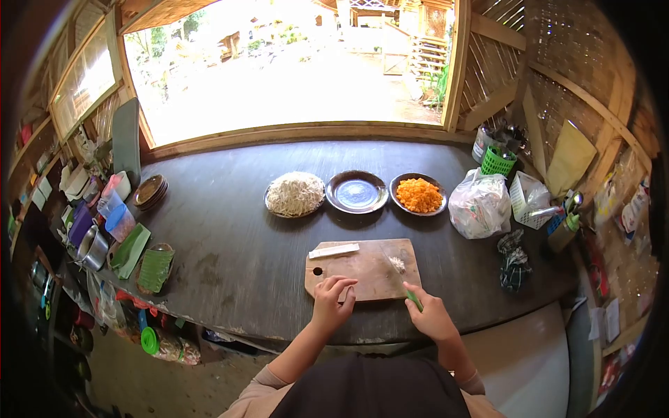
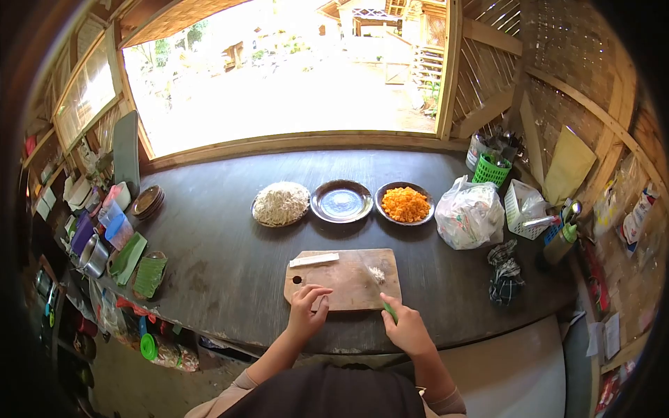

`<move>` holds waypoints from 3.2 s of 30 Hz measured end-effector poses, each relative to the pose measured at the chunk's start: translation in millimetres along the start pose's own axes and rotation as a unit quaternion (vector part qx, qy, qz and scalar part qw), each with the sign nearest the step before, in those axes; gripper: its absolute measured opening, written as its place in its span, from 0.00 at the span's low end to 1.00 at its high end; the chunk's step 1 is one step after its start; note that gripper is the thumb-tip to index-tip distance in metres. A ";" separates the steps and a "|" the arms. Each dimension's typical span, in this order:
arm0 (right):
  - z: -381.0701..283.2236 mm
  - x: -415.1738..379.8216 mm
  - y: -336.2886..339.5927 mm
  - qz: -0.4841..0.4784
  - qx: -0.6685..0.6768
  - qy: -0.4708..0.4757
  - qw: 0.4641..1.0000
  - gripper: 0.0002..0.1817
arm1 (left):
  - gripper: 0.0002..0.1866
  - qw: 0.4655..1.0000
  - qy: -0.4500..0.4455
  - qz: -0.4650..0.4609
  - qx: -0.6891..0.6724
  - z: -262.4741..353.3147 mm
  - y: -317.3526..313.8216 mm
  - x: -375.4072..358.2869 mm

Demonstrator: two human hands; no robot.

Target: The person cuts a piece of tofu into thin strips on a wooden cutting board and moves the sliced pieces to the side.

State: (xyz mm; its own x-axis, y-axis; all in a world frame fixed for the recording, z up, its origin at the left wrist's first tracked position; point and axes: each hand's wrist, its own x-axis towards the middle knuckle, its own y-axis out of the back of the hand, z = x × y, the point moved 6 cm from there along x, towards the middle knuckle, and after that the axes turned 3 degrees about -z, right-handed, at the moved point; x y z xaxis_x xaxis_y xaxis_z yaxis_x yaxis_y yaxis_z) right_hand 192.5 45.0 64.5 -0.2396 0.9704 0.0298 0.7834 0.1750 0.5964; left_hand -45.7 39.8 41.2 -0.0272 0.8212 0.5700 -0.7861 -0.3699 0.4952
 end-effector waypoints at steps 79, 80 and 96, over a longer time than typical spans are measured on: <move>-5.6 -3.6 -22.4 -0.057 0.048 0.037 0.997 0.22 | 0.23 0.954 -0.105 -0.246 0.136 17.1 -61.1 4.1; -7.4 -4.2 -20.1 -0.043 0.047 0.037 0.997 0.22 | 0.23 0.955 -0.108 -0.238 0.140 15.9 -61.5 4.5; -8.2 -15.3 -22.0 -0.035 0.021 0.096 0.995 0.21 | 0.18 0.946 -0.161 -0.182 0.216 34.0 -68.4 -3.3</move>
State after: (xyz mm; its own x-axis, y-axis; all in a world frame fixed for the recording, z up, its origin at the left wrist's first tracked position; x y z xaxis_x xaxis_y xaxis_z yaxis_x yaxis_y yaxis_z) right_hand 174.2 24.9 57.4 -0.3960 0.9068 0.1446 0.7835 0.2516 0.5681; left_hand 29.1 47.5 27.7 0.4412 0.7788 0.4459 -0.3791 -0.2886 0.8792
